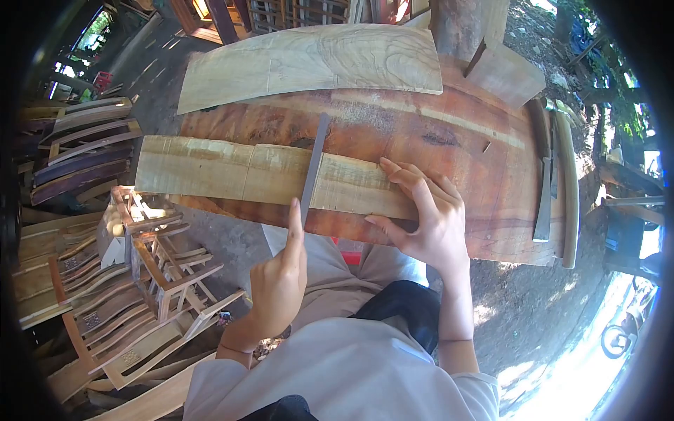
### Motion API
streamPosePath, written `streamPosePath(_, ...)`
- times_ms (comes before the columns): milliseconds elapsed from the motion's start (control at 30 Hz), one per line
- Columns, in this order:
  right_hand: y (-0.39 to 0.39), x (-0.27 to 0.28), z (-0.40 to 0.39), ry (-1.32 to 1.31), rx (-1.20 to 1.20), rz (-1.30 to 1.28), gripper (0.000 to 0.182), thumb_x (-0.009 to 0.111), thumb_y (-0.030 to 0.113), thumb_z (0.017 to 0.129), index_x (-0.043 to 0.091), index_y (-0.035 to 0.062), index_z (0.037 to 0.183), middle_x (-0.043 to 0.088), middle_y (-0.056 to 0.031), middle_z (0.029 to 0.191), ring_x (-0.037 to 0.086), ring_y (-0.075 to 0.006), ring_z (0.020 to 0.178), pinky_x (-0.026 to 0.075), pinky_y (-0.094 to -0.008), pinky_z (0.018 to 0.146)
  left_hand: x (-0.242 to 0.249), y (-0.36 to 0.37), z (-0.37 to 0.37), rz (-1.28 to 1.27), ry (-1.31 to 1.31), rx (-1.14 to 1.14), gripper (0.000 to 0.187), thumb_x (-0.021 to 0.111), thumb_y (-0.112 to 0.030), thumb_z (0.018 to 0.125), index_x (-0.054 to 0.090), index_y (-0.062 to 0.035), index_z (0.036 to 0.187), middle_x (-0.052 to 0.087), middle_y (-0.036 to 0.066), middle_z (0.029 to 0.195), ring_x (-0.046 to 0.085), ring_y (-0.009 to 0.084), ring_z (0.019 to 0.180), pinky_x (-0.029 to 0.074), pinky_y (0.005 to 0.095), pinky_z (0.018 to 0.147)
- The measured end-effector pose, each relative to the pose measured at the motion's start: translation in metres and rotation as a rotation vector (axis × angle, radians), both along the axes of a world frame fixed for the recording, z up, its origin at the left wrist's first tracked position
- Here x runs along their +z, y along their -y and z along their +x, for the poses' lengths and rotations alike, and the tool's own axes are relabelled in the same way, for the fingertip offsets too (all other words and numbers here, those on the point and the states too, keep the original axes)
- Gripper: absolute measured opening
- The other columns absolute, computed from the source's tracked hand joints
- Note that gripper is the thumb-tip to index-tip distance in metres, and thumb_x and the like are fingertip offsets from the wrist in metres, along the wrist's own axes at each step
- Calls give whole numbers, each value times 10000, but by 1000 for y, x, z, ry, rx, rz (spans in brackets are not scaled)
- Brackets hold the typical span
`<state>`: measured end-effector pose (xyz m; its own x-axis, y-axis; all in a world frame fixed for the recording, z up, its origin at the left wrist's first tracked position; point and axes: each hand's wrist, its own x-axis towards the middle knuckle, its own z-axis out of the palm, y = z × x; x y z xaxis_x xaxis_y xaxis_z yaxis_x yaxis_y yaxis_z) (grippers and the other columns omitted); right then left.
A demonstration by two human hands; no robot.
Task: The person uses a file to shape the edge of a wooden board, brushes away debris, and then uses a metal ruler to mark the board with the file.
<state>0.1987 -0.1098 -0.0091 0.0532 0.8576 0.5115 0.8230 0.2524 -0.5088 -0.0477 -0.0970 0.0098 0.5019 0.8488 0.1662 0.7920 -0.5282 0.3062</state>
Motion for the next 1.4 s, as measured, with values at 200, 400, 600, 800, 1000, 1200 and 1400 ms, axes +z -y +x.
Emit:
streamPosePath(200, 0, 0, 0, 28, 5, 7, 608, 925, 243, 660, 614, 65, 1153, 740, -70, 1248, 716, -283, 1103, 547, -407, 937, 6, 2, -4, -47, 40, 0, 640, 600, -43, 983, 385, -56, 1586, 453, 68, 483, 465, 192, 373, 376, 362, 417)
streamPosePath(400, 0, 1, 0, 0, 1, -7, 615, 920, 246, 656, 624, 63, 1163, 738, -67, 1253, 717, -283, 1099, 545, -406, 942, 14, -10, 2, -70, 7, -23, 650, 609, -44, 975, 387, -60, 1586, 449, 77, 474, 473, 208, 372, 388, 368, 415)
streamPosePath(600, 0, 1, 0, 10, -3, -6, 626, 918, 256, 660, 627, 61, 1178, 739, -61, 1251, 716, -276, 1103, 541, -405, 955, 10, 9, 0, -29, -79, 34, 666, 627, -49, 957, 400, -73, 1582, 441, 61, 458, 475, 202, 362, 382, 380, 404)
streamPosePath(800, 0, 0, 0, 8, 7, 3, 616, 922, 246, 662, 627, 63, 1172, 739, -60, 1253, 716, -278, 1103, 546, -406, 948, 7, 5, 5, -7, -67, 34, 690, 629, -33, 946, 382, -61, 1589, 434, 49, 457, 476, 187, 362, 373, 368, 398)
streamPosePath(1000, 1, 1, 0, 13, -2, 6, 590, 922, 247, 675, 621, 67, 1149, 735, -67, 1260, 720, -277, 1087, 547, -402, 944, 3, 2, 6, 0, -16, 14, 679, 630, -25, 943, 392, -35, 1579, 450, 42, 470, 460, 175, 363, 372, 356, 394)
streamPosePath(1200, 0, 0, -1, 19, 11, 7, 591, 925, 241, 667, 618, 64, 1141, 736, -68, 1259, 722, -277, 1083, 549, -399, 938, 5, 10, 3, -2, -70, 35, 700, 631, -13, 935, 373, -33, 1587, 466, 40, 483, 466, 172, 369, 384, 358, 395)
streamPosePath(1400, 1, 3, -1, 16, -2, 6, 593, 924, 238, 667, 615, 58, 1141, 734, -70, 1263, 722, -276, 1089, 550, -406, 946, -1, -2, 12, 22, -37, 32, 673, 635, -15, 940, 403, -30, 1572, 471, 48, 487, 459, 170, 367, 377, 357, 397)
